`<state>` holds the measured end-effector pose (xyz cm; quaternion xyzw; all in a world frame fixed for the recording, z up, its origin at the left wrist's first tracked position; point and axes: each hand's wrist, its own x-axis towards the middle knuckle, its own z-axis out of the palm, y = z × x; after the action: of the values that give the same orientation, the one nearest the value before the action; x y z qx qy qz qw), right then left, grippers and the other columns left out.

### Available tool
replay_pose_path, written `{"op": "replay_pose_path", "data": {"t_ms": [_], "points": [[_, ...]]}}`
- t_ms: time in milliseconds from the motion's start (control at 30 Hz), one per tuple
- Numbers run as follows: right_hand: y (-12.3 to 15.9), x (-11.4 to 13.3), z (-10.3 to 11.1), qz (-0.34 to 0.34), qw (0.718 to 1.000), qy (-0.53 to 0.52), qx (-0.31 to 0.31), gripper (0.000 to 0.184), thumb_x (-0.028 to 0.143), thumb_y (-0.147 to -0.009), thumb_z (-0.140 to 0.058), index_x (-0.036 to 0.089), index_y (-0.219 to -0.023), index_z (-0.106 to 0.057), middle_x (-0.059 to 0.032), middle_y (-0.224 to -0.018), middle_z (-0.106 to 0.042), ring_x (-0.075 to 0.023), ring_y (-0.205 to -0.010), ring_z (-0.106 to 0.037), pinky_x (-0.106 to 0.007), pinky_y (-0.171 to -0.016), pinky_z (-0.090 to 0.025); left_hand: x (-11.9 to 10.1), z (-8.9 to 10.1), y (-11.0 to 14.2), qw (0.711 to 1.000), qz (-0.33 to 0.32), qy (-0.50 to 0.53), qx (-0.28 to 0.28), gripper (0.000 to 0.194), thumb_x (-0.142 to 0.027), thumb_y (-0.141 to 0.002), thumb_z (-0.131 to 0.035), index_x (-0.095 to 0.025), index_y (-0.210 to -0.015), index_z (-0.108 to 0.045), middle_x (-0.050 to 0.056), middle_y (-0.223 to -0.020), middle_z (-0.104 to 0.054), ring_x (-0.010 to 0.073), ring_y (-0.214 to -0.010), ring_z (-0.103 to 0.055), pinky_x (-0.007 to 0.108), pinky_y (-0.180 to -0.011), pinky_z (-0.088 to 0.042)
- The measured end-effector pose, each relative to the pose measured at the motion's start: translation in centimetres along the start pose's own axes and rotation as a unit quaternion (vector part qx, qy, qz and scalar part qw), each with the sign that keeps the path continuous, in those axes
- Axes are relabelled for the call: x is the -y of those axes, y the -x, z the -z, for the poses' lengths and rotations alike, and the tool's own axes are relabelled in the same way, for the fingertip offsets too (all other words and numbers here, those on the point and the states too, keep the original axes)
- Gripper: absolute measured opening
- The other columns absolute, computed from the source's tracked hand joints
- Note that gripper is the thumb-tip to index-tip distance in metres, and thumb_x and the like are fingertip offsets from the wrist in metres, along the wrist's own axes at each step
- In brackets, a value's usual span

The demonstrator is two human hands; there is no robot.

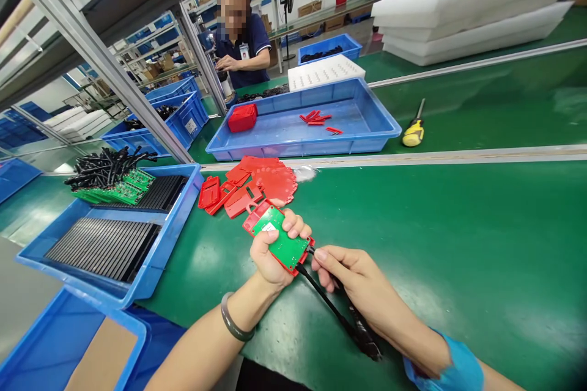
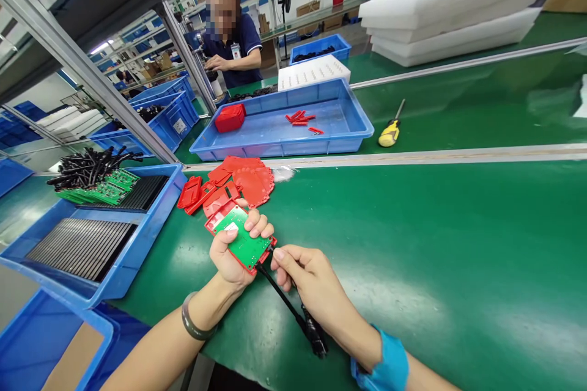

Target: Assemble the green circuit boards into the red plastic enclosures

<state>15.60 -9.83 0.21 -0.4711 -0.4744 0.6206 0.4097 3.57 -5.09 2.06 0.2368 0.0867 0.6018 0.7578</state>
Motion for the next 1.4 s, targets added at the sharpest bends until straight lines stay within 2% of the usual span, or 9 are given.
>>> {"op": "replay_pose_path", "data": {"t_ms": [200,333,533,667,867,1000,1233,1333,1400], "points": [[-0.2,-0.4,-1.2,-0.075,0.975,-0.204,0.037,0.045,0.052,-0.080,-0.061,0.009,-0.070,-0.053,-0.0028,-0.056,-0.048,-0.0068,-0.053,-0.039,-0.020,-0.053,-0.028,-0.4,-0.1,-0.3,0.998,0.016,0.033,-0.050,0.036,-0.023,-0.065,-0.051,-0.016,-0.101,-0.047,0.001,-0.073,-0.016,0.0089,-0.063,-0.025,0.024,-0.065,-0.027],[0.0,-0.9,-1.3,-0.177,0.899,-0.396,0.066,0.042,0.046,-0.075,-0.068,0.012,-0.075,-0.044,0.0038,-0.054,-0.028,-0.0041,-0.046,-0.024,-0.020,-0.044,-0.012,-0.5,-0.3,-0.2,0.998,0.022,0.047,-0.030,0.038,-0.023,-0.065,-0.051,-0.016,-0.102,-0.047,0.001,-0.072,-0.015,0.0087,-0.062,-0.024,0.024,-0.063,-0.026],[-0.3,-0.7,-1.1,-0.075,0.948,-0.293,0.103,0.041,0.044,-0.085,-0.059,0.009,-0.069,-0.044,0.0019,-0.052,-0.032,-0.0039,-0.045,-0.033,-0.022,-0.047,-0.015,-0.9,-0.4,-0.1,0.989,0.054,0.134,-0.020,0.037,-0.019,-0.066,-0.049,-0.014,-0.103,-0.044,0.001,-0.071,-0.018,0.0080,-0.062,-0.027,0.022,-0.063,-0.025],[-0.1,-0.7,-1.9,-0.184,0.886,-0.421,0.060,0.048,0.047,-0.070,-0.072,0.013,-0.077,-0.040,0.0061,-0.053,-0.022,-0.0023,-0.042,-0.020,-0.020,-0.043,-0.008,-0.8,-0.5,-0.1,0.997,0.028,0.066,-0.004,0.037,-0.021,-0.065,-0.051,-0.015,-0.101,-0.046,0.000,-0.070,-0.016,0.0081,-0.061,-0.025,0.023,-0.062,-0.024],[-0.2,0.0,-0.5,-0.032,0.990,-0.124,0.059,0.044,0.051,-0.084,-0.055,0.008,-0.078,-0.053,-0.0048,-0.067,-0.054,-0.0085,-0.061,-0.047,-0.021,-0.060,-0.036,-1.3,-0.7,-0.3,0.998,0.047,0.007,0.031,0.038,-0.024,-0.065,-0.051,-0.018,-0.103,-0.049,0.001,-0.070,-0.018,0.0088,-0.061,-0.027,0.024,-0.063,-0.027],[-0.4,1.2,0.6,0.010,0.992,-0.100,0.071,0.037,0.045,-0.084,-0.058,0.012,-0.100,-0.051,-0.0055,-0.094,-0.054,-0.0091,-0.075,-0.048,-0.022,-0.071,-0.042,-1.4,-0.3,-0.2,0.994,0.086,-0.047,0.052,0.038,-0.025,-0.067,-0.050,-0.019,-0.105,-0.050,0.001,-0.070,-0.026,0.0096,-0.063,-0.038,0.034,-0.084,-0.035],[-0.6,0.2,0.1,0.051,0.995,-0.075,0.030,0.036,0.045,-0.083,-0.058,0.012,-0.088,-0.044,-0.0049,-0.085,-0.047,-0.0118,-0.077,-0.047,-0.024,-0.072,-0.043,-0.5,0.3,-0.1,0.983,0.093,-0.123,0.100,0.046,-0.022,-0.071,-0.048,-0.014,-0.117,-0.049,0.005,-0.081,-0.051,0.0174,-0.079,-0.057,0.047,-0.106,-0.022],[-0.8,-0.2,0.5,0.060,0.997,-0.044,-0.012,0.036,0.046,-0.085,-0.056,0.011,-0.089,-0.048,-0.0072,-0.085,-0.054,-0.0124,-0.076,-0.052,-0.025,-0.074,-0.045,-0.5,0.4,-0.4,0.973,0.142,-0.183,0.022,0.048,-0.026,-0.077,-0.056,-0.015,-0.122,-0.047,0.012,-0.104,-0.058,0.0229,-0.097,-0.057,0.045,-0.098,-0.035],[-1.0,-0.2,1.1,0.070,0.996,-0.020,-0.058,0.037,0.048,-0.084,-0.056,0.011,-0.088,-0.049,-0.0072,-0.083,-0.056,-0.0128,-0.076,-0.053,-0.025,-0.074,-0.045,-0.6,0.4,-0.6,0.945,0.165,-0.278,-0.040,0.041,-0.027,-0.073,-0.067,-0.010,-0.109,-0.056,0.013,-0.102,-0.060,0.0201,-0.091,-0.058,0.035,-0.086,-0.044]]}}
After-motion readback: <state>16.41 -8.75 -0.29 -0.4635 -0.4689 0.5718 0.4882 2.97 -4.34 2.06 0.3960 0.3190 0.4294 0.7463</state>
